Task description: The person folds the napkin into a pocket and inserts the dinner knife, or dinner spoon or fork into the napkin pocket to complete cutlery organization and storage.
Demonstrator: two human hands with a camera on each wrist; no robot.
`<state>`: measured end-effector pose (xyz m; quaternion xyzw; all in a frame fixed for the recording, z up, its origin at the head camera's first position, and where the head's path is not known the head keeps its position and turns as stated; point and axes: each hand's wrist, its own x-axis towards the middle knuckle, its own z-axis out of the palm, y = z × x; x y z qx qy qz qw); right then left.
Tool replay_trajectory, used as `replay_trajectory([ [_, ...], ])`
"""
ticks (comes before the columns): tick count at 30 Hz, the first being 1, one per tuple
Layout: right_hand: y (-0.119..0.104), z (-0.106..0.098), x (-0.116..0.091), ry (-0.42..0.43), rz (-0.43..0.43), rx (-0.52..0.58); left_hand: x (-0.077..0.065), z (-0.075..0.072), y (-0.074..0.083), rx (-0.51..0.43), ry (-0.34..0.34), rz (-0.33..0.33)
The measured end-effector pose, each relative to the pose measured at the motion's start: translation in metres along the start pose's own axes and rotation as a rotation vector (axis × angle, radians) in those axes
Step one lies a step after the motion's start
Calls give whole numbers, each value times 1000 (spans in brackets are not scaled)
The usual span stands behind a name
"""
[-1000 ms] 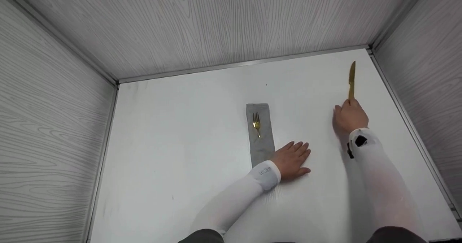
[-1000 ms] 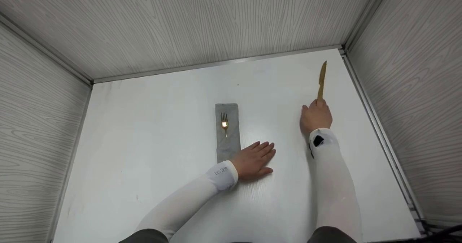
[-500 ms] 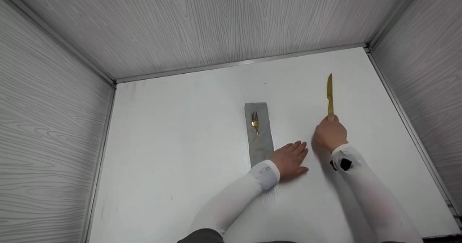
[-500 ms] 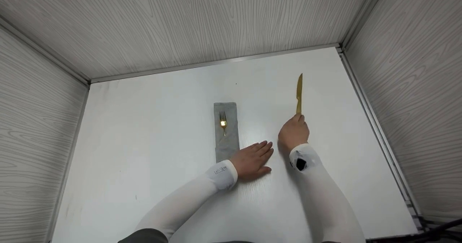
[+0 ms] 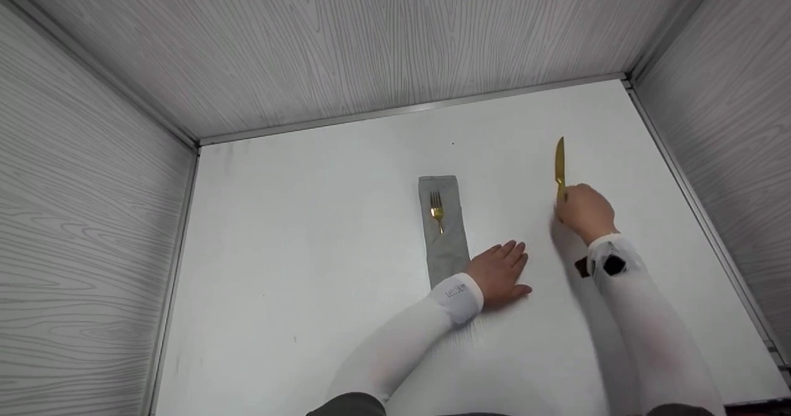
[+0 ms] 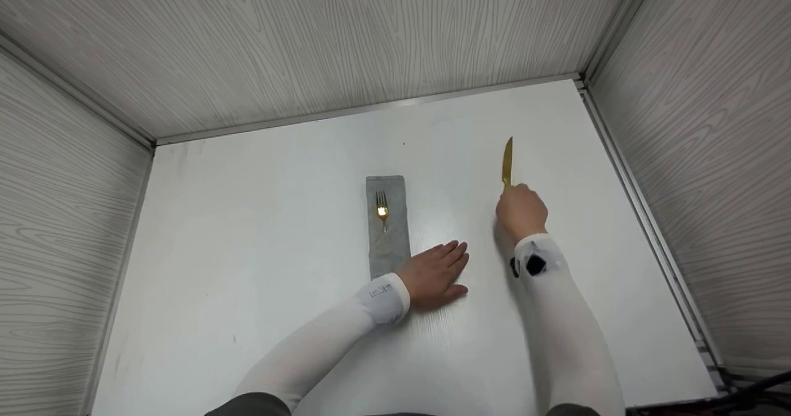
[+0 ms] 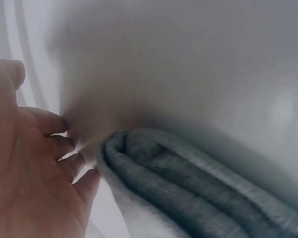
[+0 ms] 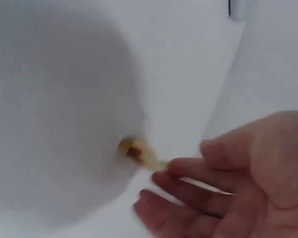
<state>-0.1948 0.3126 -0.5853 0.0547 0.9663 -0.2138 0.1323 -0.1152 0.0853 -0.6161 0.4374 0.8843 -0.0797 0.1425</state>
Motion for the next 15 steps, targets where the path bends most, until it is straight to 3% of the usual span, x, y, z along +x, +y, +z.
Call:
replay_trajectory([
  [3,16,-10,23,49,66,177,1,-1,1,7,-19,-9],
  [6,25,-11,37,80,123,251,1,1,2,5,-30,-1],
  [11,25,-9,49,88,130,232,1,3,3,15,-31,11],
  [15,20,-10,56,38,137,205,0,2,2,29,-30,11],
])
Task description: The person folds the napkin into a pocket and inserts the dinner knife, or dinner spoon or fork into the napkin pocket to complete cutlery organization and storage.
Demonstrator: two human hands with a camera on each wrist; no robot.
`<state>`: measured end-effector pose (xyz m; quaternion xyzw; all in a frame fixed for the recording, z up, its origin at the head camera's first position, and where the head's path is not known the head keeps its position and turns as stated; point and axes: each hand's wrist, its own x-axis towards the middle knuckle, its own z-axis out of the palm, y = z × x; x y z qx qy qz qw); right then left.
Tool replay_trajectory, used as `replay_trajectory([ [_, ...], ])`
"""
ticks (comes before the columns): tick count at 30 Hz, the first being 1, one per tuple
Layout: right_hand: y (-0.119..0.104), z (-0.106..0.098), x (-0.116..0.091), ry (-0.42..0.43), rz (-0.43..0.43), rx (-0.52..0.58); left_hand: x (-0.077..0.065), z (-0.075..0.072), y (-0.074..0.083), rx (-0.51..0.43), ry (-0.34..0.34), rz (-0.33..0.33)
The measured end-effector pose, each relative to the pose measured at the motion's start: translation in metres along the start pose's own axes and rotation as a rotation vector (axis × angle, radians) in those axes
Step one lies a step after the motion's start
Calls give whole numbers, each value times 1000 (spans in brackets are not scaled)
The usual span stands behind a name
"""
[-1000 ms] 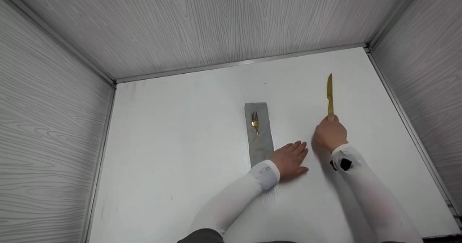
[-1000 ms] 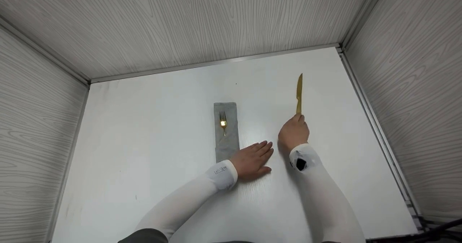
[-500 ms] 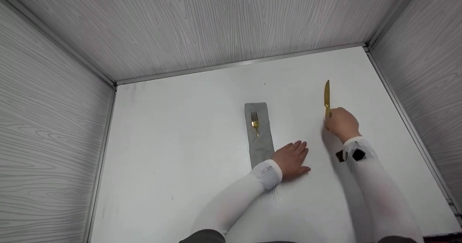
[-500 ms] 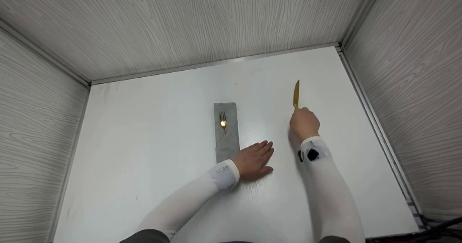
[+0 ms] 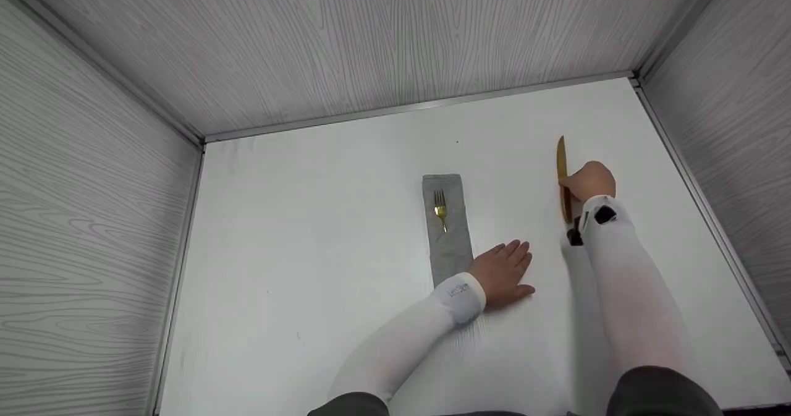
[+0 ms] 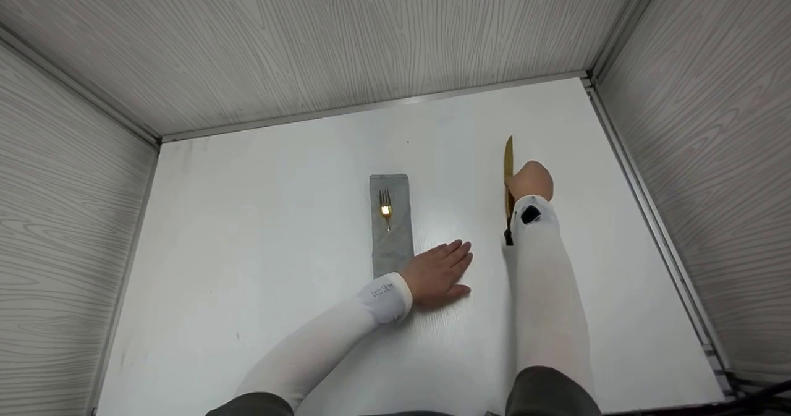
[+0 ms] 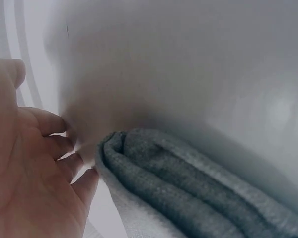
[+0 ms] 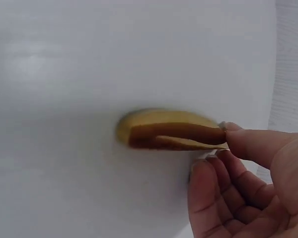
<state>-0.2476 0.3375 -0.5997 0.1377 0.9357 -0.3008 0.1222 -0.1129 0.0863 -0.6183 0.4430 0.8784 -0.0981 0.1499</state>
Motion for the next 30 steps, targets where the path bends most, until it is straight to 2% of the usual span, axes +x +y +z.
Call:
replay_trajectory([
  [8,-18,0,6,-199,39,-48,2,1,-1,-1,-3,1],
  [13,-22,4,8,-235,38,-41,1,1,-4,-42,-3,0],
  [17,-26,9,7,-220,18,-13,-9,-3,-8,-101,1,4],
  [21,-34,16,5,-201,-6,107,-29,-7,-10,-93,38,28],
  [27,-67,30,5,-230,-34,423,-65,6,-20,79,107,52],
  [30,-87,37,2,-232,-65,521,-80,14,-26,138,149,59],
])
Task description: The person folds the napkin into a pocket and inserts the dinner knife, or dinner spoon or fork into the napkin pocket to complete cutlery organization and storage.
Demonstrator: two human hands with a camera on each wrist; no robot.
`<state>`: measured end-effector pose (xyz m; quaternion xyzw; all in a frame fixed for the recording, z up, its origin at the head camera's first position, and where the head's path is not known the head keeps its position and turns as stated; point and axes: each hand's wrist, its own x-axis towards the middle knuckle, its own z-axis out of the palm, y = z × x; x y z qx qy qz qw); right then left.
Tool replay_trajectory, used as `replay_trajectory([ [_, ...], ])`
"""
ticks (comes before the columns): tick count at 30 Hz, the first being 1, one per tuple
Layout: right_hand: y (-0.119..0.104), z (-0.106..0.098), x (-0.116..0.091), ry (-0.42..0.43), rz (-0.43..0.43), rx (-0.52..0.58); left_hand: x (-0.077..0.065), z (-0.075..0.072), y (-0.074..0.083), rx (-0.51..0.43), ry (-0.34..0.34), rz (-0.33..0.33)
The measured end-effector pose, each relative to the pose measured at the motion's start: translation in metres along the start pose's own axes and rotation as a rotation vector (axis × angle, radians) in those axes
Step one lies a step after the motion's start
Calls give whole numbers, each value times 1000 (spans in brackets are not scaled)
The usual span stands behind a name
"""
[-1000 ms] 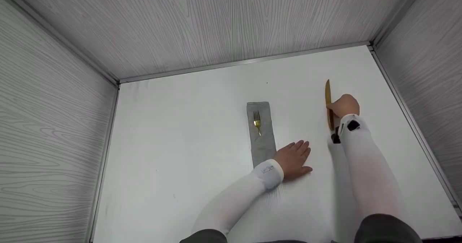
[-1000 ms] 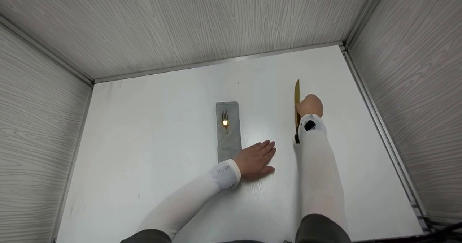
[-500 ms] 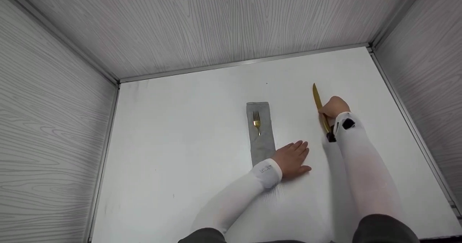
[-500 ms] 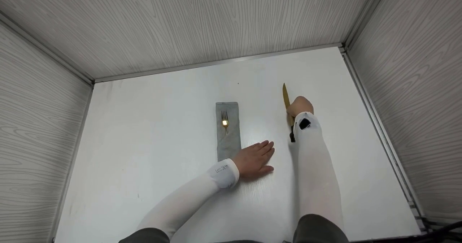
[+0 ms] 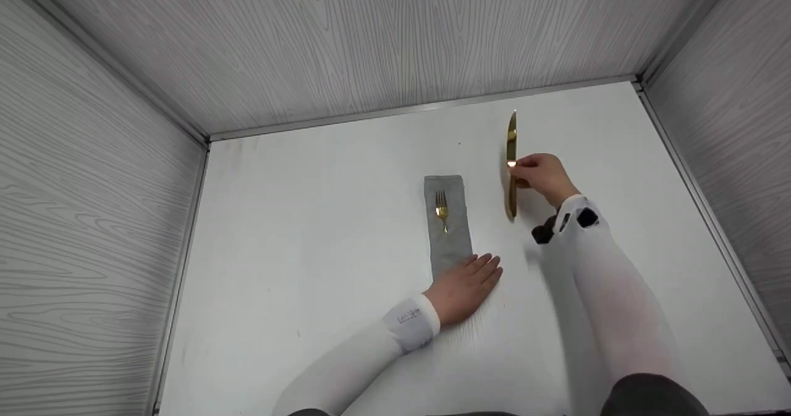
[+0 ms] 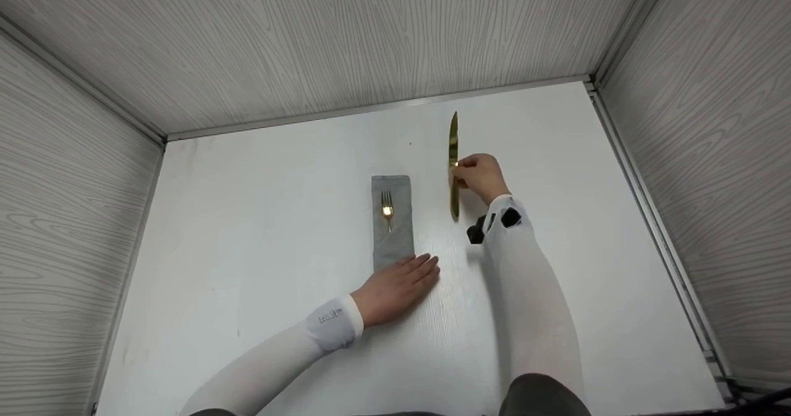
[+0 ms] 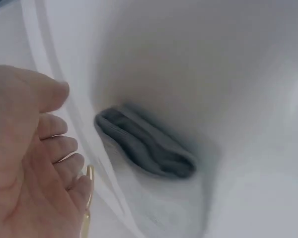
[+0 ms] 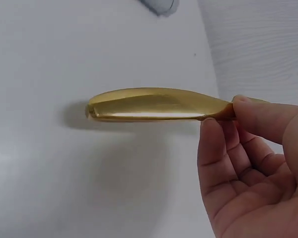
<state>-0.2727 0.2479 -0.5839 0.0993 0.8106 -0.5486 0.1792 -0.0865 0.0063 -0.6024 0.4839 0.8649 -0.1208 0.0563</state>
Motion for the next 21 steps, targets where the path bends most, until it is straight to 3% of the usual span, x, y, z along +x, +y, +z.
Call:
replay_trajectory([
  [6,-22,31,2,-30,-48,129,-19,14,-9,58,93,13],
  [11,-30,55,7,-67,-65,191,-27,25,-12,40,178,11],
  [17,-33,72,15,-81,-42,187,-26,34,-12,10,305,-27],
  [21,-29,77,19,-77,-27,121,-27,36,-12,5,324,-38],
])
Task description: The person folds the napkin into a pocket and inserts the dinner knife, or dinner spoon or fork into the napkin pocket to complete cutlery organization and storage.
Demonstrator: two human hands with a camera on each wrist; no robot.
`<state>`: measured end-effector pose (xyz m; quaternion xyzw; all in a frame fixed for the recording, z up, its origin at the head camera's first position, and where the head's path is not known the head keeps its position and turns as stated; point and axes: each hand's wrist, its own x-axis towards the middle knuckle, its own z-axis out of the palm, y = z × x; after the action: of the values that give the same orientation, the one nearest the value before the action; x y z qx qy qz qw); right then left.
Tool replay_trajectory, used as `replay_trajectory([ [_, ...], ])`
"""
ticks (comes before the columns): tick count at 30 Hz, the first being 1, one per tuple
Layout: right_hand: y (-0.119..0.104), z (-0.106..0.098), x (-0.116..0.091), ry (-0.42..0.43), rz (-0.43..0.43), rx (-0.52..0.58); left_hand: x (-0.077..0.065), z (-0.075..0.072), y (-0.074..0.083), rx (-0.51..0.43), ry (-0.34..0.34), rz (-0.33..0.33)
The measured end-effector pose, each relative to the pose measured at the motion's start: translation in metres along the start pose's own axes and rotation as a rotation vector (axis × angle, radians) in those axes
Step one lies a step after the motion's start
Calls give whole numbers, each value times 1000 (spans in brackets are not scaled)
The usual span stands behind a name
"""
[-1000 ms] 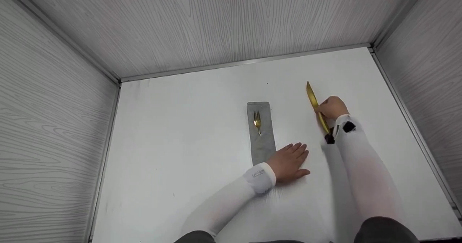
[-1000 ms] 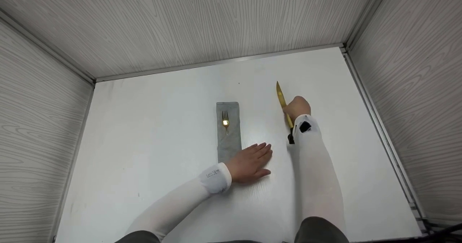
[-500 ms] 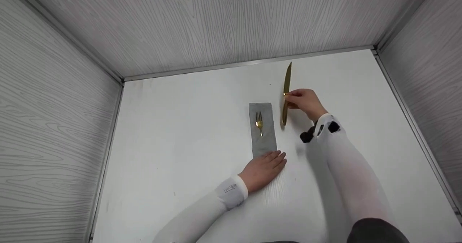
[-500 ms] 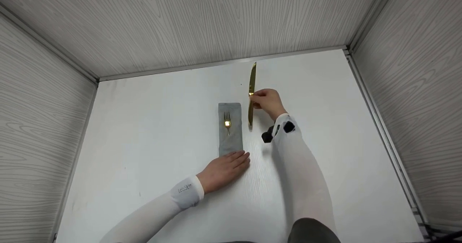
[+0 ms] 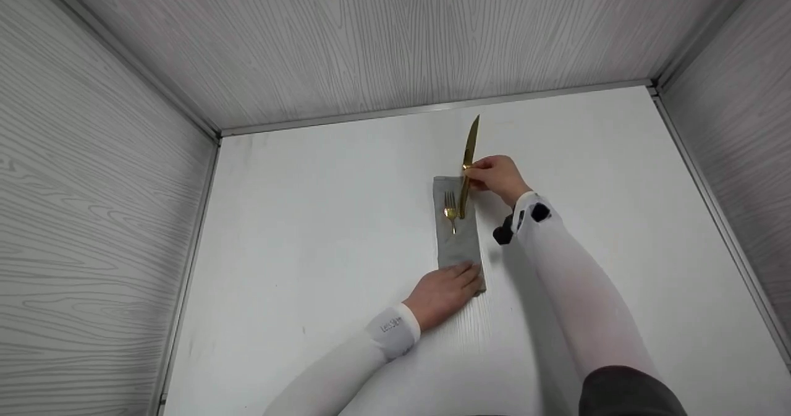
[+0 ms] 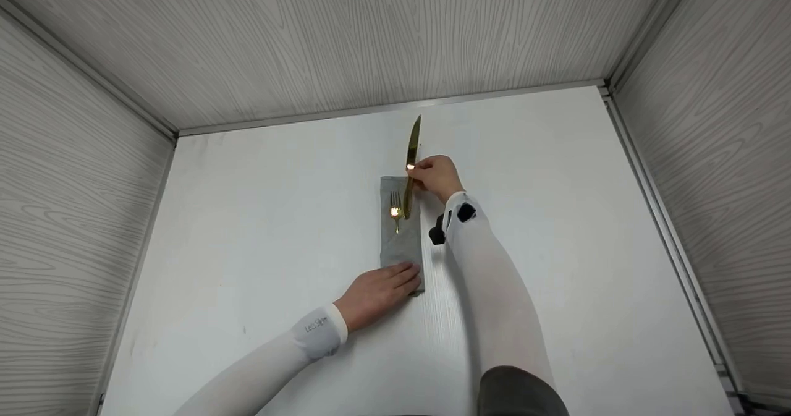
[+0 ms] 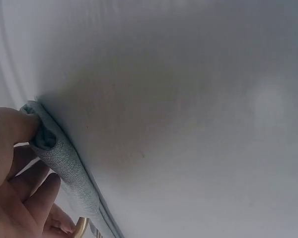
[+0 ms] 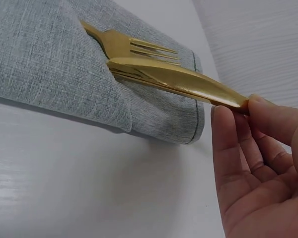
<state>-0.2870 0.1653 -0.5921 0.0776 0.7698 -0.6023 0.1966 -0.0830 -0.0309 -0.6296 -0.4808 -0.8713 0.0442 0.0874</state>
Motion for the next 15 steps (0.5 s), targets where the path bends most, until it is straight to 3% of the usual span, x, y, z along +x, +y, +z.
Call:
replay_trajectory([
  [6,7,-2,1,-47,18,-206,0,2,0,-6,5,-4],
  [15,10,-4,-4,-168,40,-386,0,5,1,7,11,-12],
])
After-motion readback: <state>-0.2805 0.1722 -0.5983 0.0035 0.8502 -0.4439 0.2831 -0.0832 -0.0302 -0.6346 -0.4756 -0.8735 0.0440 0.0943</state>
